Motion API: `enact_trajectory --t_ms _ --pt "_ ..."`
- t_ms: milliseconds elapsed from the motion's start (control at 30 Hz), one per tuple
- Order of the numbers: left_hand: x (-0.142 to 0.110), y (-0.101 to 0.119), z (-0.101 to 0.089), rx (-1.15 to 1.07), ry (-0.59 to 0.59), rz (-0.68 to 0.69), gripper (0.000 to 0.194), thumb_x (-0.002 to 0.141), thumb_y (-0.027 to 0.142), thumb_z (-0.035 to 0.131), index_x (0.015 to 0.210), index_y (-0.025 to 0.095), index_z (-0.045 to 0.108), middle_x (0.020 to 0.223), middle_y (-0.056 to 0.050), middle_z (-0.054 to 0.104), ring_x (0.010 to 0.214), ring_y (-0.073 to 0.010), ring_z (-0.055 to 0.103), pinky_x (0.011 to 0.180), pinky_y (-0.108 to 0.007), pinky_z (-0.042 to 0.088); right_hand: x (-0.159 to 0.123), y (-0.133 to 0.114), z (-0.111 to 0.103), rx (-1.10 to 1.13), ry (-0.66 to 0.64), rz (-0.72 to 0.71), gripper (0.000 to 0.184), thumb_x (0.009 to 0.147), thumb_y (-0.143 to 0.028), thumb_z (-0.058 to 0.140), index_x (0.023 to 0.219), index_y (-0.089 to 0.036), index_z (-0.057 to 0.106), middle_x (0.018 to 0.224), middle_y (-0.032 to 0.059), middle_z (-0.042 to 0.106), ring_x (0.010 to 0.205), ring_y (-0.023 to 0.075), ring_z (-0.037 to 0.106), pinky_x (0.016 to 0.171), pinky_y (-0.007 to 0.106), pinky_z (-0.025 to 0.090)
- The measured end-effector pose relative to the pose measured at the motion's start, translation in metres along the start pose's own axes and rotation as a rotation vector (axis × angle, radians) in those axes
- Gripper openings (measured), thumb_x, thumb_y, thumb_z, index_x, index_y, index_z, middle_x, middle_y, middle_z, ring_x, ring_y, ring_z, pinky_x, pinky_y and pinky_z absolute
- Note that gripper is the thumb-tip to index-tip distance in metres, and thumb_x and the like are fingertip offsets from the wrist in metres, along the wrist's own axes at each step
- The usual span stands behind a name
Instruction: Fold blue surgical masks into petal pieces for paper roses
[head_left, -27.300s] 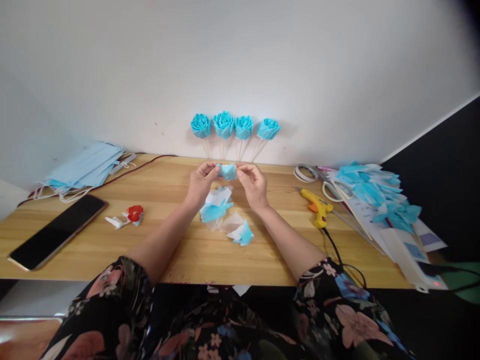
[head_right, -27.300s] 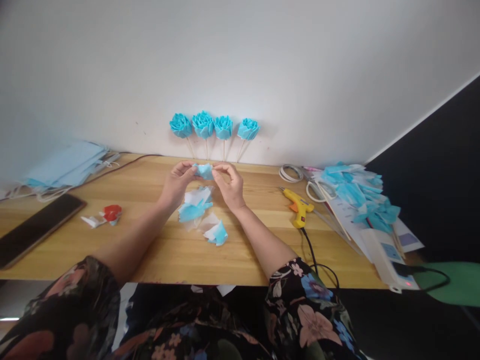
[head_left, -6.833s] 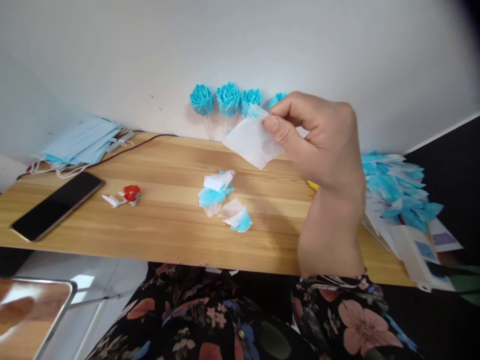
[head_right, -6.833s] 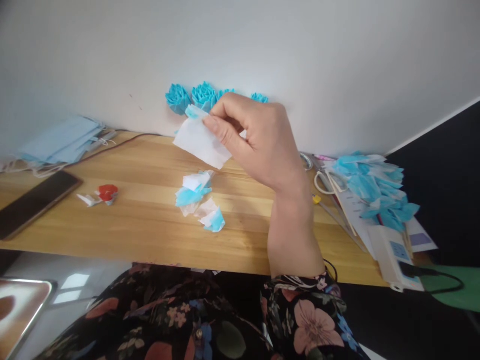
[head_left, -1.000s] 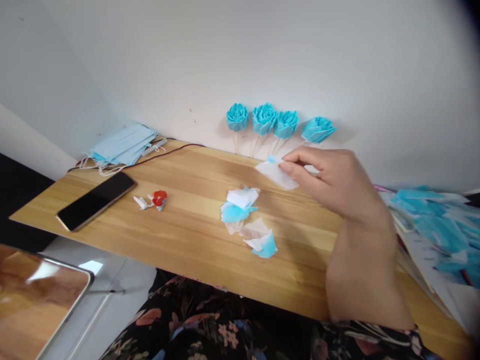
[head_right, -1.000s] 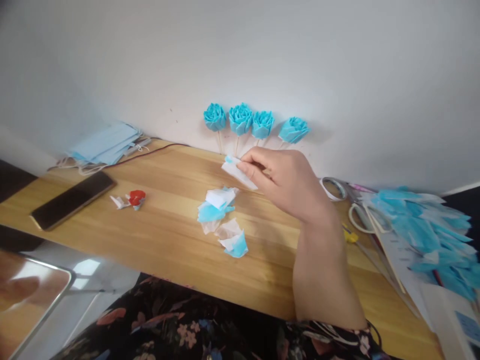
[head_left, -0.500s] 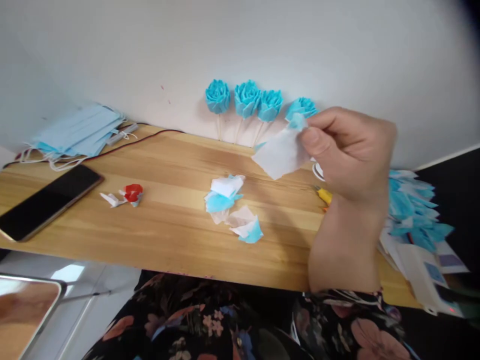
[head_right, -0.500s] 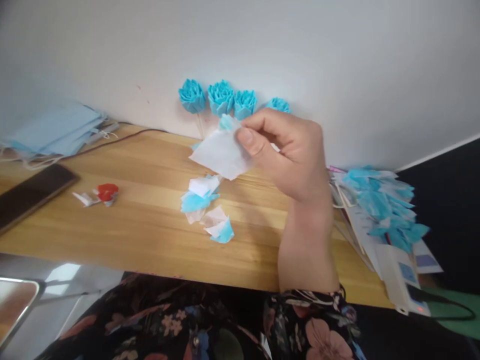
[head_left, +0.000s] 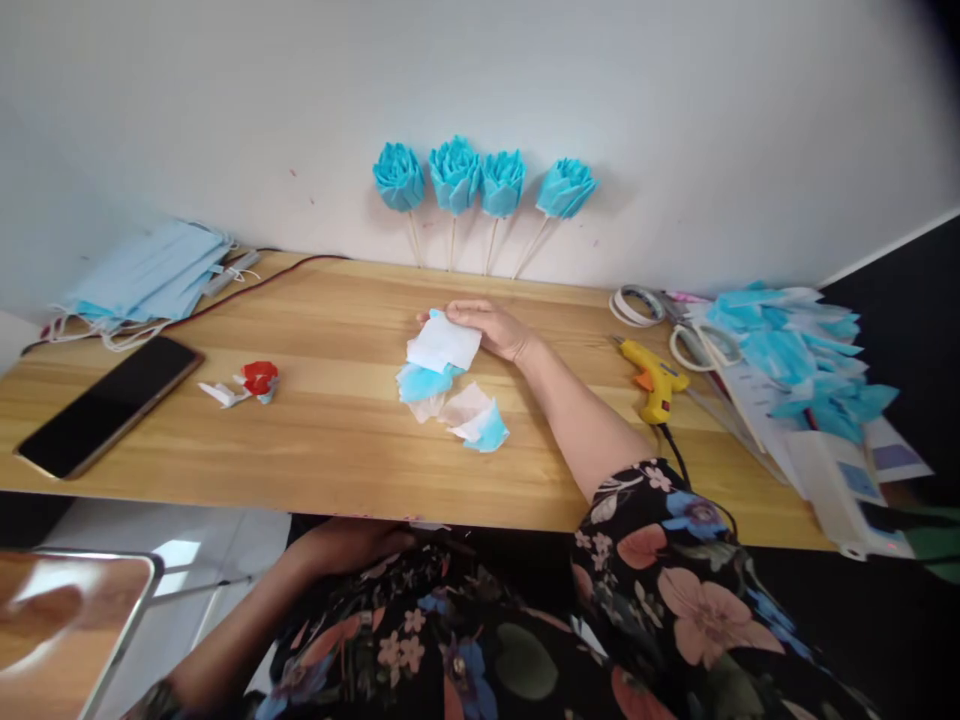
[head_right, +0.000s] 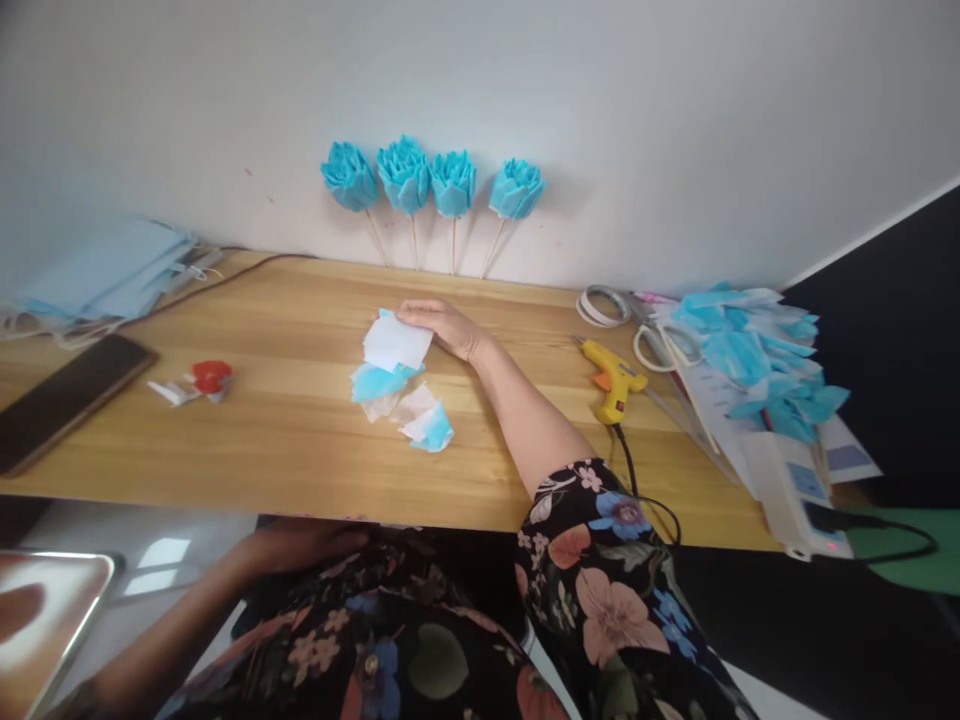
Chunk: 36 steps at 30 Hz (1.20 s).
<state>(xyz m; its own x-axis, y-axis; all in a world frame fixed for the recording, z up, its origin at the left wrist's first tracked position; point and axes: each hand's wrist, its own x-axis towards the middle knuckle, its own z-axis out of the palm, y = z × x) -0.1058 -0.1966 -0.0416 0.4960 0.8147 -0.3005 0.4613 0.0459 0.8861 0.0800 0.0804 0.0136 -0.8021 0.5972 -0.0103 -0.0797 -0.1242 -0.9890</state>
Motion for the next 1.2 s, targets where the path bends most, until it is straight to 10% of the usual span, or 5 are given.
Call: enact_trajectory --t_ms 300,433,567,733,1200 --pt "-0.051 0.094 -0.065 -0.183 -0.209 0.156 0.042 0.101 0.043 0.051 0.142 0.036 0.058 0.129 -0.006 0.070 0.110 -0.0223 0.069 0.093 -0.032 0.056 -0.035 -0.042 -0.007 -0.163 0.127 -0.084 0.044 0.068 -0.058 0.083 0.071 -0.019 0.064 0.075 0.0010 0.069 0.072 0.0158 0.062 0.066 0.026 0.048" --pt "-0.004 0.122 -0.093 -0.158 0.186 0.226 0.037 0.097 0.049 0.057 0.117 0.023 0.075 0.105 -0.009 0.076 0.085 -0.0200 0.069 0.075 -0.029 0.056 -0.037 -0.056 0.006 -0.198 0.392 -0.277 0.039 0.073 -0.056 0.076 0.075 -0.019 0.064 0.066 -0.0041 0.059 0.066 0.0110 0.052 0.066 0.023 0.042" --pt "0.082 0.114 -0.116 -0.292 0.687 0.287 0.066 0.081 0.051 0.075 0.139 0.022 0.059 0.138 -0.014 0.062 0.102 -0.0241 0.066 0.084 -0.034 0.054 -0.035 -0.054 0.018 -0.344 0.497 -0.357 0.036 0.079 -0.054 0.068 0.074 -0.019 0.064 0.067 -0.0036 0.054 0.066 0.0114 0.047 0.066 0.025 0.039" --pt "0.148 0.100 -0.127 -0.625 0.527 0.337 0.067 0.074 0.053 0.080 0.128 0.017 0.065 0.123 -0.014 0.069 0.102 -0.0249 0.067 0.085 -0.036 0.053 -0.039 -0.038 0.020 -0.398 0.577 -0.362 0.033 0.083 -0.052 0.064 0.079 -0.019 0.068 0.070 -0.0025 0.057 0.069 0.0124 0.049 0.067 0.026 0.039" --pt "0.158 0.098 -0.116 -0.567 0.736 0.285 0.036 0.065 0.047 0.086 0.074 0.015 0.073 0.076 -0.004 0.072 0.072 -0.0162 0.062 0.071 -0.028 0.048 -0.041 -0.014 0.011 -0.205 0.605 -0.239 0.048 0.084 -0.065 0.061 0.097 -0.020 0.072 0.085 0.0011 0.069 0.077 0.0145 0.061 0.071 0.026 0.049"
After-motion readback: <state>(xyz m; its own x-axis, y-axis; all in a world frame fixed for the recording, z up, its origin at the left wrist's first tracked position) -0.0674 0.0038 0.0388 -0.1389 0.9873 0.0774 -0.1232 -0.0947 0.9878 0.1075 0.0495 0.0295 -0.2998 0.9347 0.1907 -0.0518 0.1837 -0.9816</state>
